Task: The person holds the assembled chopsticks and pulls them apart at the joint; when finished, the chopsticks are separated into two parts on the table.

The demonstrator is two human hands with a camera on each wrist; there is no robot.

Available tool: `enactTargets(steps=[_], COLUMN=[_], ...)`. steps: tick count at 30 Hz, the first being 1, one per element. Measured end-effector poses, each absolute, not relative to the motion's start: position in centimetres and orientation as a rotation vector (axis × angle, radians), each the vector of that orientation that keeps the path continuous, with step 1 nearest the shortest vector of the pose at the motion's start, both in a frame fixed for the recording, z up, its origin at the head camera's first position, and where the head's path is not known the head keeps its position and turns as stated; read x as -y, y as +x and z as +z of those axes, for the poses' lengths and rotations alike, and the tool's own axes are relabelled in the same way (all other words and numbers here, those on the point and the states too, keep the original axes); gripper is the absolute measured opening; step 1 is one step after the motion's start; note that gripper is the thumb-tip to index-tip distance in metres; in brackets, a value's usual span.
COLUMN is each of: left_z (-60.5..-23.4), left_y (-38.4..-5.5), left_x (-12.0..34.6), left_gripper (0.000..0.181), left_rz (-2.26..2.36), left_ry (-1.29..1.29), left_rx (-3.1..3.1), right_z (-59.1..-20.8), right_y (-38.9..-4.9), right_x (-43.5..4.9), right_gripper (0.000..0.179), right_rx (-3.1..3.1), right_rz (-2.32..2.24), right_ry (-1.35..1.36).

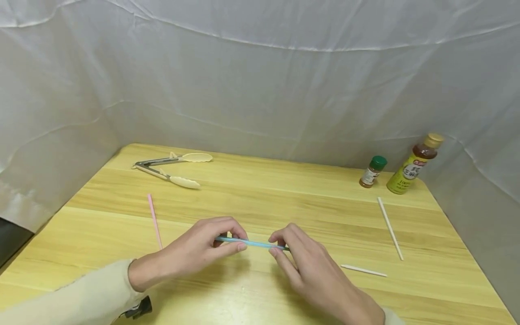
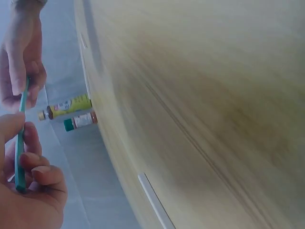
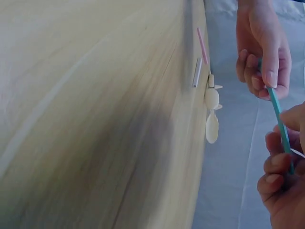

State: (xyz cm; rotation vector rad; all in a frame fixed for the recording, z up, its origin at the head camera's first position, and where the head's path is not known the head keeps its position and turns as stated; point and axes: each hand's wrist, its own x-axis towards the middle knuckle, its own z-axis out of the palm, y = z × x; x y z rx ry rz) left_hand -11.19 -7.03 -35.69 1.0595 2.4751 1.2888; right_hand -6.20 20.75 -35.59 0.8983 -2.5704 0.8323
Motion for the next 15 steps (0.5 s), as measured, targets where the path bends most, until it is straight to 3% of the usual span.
enactTargets(steps=[3, 8, 15], left_z=[-35.6, -35.4, -35.6], left_y=[-10.9, -10.6, -10.3], left_x=[6.7, 6.2, 5.9], left_gripper=[0.008, 0.007, 0.006], left_rz=[1.286, 1.276, 1.279], left_ry=[1.086, 1.124, 1.161], left_rx=[-2.479, -2.503, -2.535], right_z=[-35.6, -35.8, -36.2], right_y=[-6.2, -6.2, -6.3], right_x=[-20.6, -20.5, -20.7], right_gripper=[0.021, 0.021, 0.001], right_rx=[2.569, 2.537, 2.464], right_rz=[0.843, 0.849, 0.887], right_ry=[0.881, 0.889, 0.947])
